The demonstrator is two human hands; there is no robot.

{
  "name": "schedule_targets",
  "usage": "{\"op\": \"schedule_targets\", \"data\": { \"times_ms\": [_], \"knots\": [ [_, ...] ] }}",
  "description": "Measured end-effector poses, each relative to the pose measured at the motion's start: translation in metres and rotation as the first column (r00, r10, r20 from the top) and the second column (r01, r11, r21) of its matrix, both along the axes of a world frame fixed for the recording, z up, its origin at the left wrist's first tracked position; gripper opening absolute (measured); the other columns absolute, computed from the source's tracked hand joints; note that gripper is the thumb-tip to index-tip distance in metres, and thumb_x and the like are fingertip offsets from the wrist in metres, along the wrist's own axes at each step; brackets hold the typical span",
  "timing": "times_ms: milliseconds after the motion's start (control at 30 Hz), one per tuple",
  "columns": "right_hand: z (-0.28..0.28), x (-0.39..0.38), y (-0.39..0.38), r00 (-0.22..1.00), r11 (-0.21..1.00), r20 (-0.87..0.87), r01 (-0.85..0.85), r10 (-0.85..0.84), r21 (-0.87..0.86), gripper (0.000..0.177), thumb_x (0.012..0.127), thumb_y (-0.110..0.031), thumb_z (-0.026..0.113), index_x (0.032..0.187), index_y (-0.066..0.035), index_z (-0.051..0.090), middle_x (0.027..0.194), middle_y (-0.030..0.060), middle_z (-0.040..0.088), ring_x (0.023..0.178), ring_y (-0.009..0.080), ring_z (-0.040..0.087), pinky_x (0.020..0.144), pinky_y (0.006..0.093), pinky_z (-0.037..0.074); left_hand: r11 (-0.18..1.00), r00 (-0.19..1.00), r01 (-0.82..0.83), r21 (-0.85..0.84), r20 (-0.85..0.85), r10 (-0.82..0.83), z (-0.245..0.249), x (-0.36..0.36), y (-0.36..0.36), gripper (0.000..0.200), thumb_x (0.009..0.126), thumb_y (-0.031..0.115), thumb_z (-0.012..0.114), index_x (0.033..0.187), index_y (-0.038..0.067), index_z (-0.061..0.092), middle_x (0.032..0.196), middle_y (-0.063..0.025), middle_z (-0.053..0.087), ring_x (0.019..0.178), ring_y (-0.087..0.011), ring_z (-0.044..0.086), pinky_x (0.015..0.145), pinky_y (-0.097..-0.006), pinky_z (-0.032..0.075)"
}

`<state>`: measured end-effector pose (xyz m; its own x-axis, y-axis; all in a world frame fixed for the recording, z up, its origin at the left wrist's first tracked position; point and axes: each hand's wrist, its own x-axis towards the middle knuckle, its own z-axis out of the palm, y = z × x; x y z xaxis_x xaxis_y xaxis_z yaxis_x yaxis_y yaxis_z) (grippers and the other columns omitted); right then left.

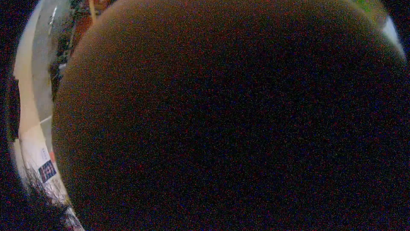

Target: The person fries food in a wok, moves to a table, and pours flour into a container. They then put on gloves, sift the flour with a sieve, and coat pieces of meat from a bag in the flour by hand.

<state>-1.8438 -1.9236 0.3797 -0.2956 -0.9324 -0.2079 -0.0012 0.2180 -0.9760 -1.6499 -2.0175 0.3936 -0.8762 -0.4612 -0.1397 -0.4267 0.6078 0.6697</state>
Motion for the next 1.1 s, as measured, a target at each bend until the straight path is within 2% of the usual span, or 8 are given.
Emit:
{"op": "schedule_targets", "data": {
  "times_ms": [367,400,467,533,633,767,833,1100],
  "knots": [
    [-0.012,0.060,0.044,0.993,0.992,-0.015,0.119,-0.120,-0.050,0.025,0.088,-0.023,0.054,0.106,-0.006,0.052,0.093,0.0068,0.054,0.080,0.0212,0.054,0.064,0.0339,0.047,0.815,0.991,-0.125,-0.565,-0.108,0.078,0.034,0.052,-0.022,0.045,0.088,0.023,0.046,0.130,0.008,0.043,0.136,-0.0095,0.042,0.124,-0.0235,0.041,0.105,-0.0357,0.029],
    [0.015,0.080,0.044,0.815,0.921,0.467,0.193,-0.342,0.337,0.023,0.090,-0.018,0.051,0.106,-0.002,0.049,0.093,0.0091,0.053,0.083,0.0210,0.055,0.064,0.0334,0.048,0.743,0.951,-0.276,-0.609,-0.284,0.120,0.028,0.071,-0.011,0.044,0.088,0.022,0.046,0.130,0.008,0.043,0.136,-0.0094,0.042,0.124,-0.0235,0.041,0.105,-0.0355,0.029],
    [0.010,0.071,0.044,0.857,0.933,0.438,0.124,-0.272,0.338,0.025,0.091,-0.021,0.051,0.104,-0.001,0.050,0.090,0.0085,0.054,0.079,0.0202,0.055,0.061,0.0329,0.047,0.742,0.800,-0.523,-0.419,-0.542,0.257,0.016,0.113,0.023,0.044,0.088,0.019,0.047,0.130,0.008,0.044,0.137,-0.0093,0.041,0.124,-0.0235,0.041,0.106,-0.0351,0.029],
    [0.004,0.066,0.043,0.893,0.935,0.401,0.053,-0.201,0.351,0.027,0.091,-0.025,0.050,0.102,0.000,0.050,0.088,0.0079,0.055,0.075,0.0194,0.055,0.059,0.0323,0.046,0.725,0.536,-0.625,0.288,-0.516,0.668,-0.006,0.138,0.065,0.045,0.091,0.018,0.043,0.135,0.007,0.038,0.138,-0.0103,0.040,0.124,-0.0242,0.041,0.107,-0.0355,0.026],
    [-0.020,0.056,0.046,0.985,0.926,0.171,-0.059,-0.006,0.373,0.022,0.087,-0.029,0.058,0.089,-0.008,0.051,0.072,0.0035,0.056,0.056,0.0132,0.051,0.044,0.0260,0.039,0.148,0.062,-0.368,0.918,-0.134,0.989,-0.006,0.176,0.104,0.042,0.096,0.018,0.035,0.136,0.006,0.037,0.138,-0.0061,0.042,0.123,-0.0192,0.043,0.100,-0.0291,0.031],
    [-0.027,0.039,0.043,0.844,0.956,-0.459,-0.290,0.278,0.045,0.022,0.083,-0.025,0.061,0.087,-0.006,0.050,0.060,0.0020,0.051,0.048,0.0115,0.049,0.039,0.0258,0.038,0.160,-0.084,-0.502,0.850,-0.233,0.969,-0.061,0.195,0.116,0.049,0.097,0.038,0.035,0.134,0.006,0.039,0.134,-0.0077,0.046,0.118,-0.0193,0.048,0.095,-0.0330,0.036],
    [0.037,0.063,0.036,0.854,0.719,-0.265,-0.167,0.448,0.675,0.046,0.081,-0.037,0.061,0.101,0.004,0.054,0.078,0.0070,0.059,0.064,0.0135,0.054,0.053,0.0280,0.044,0.134,-0.100,-0.611,0.781,-0.243,0.965,-0.069,0.207,0.120,0.048,0.097,0.036,0.036,0.133,0.004,0.040,0.133,-0.0083,0.046,0.115,-0.0193,0.050,0.094,-0.0326,0.037],
    [0.040,0.047,0.009,0.548,0.486,-0.126,-0.583,0.827,0.651,0.059,0.076,-0.028,0.063,0.120,0.006,0.045,0.086,0.0143,0.061,0.075,0.0218,0.058,0.067,0.0342,0.048,0.159,-0.094,-0.689,0.708,-0.304,0.948,-0.092,0.184,0.123,0.045,0.098,0.030,0.035,0.132,0.001,0.040,0.132,-0.0081,0.047,0.116,-0.0186,0.050,0.097,-0.0328,0.039]
  ]
}}
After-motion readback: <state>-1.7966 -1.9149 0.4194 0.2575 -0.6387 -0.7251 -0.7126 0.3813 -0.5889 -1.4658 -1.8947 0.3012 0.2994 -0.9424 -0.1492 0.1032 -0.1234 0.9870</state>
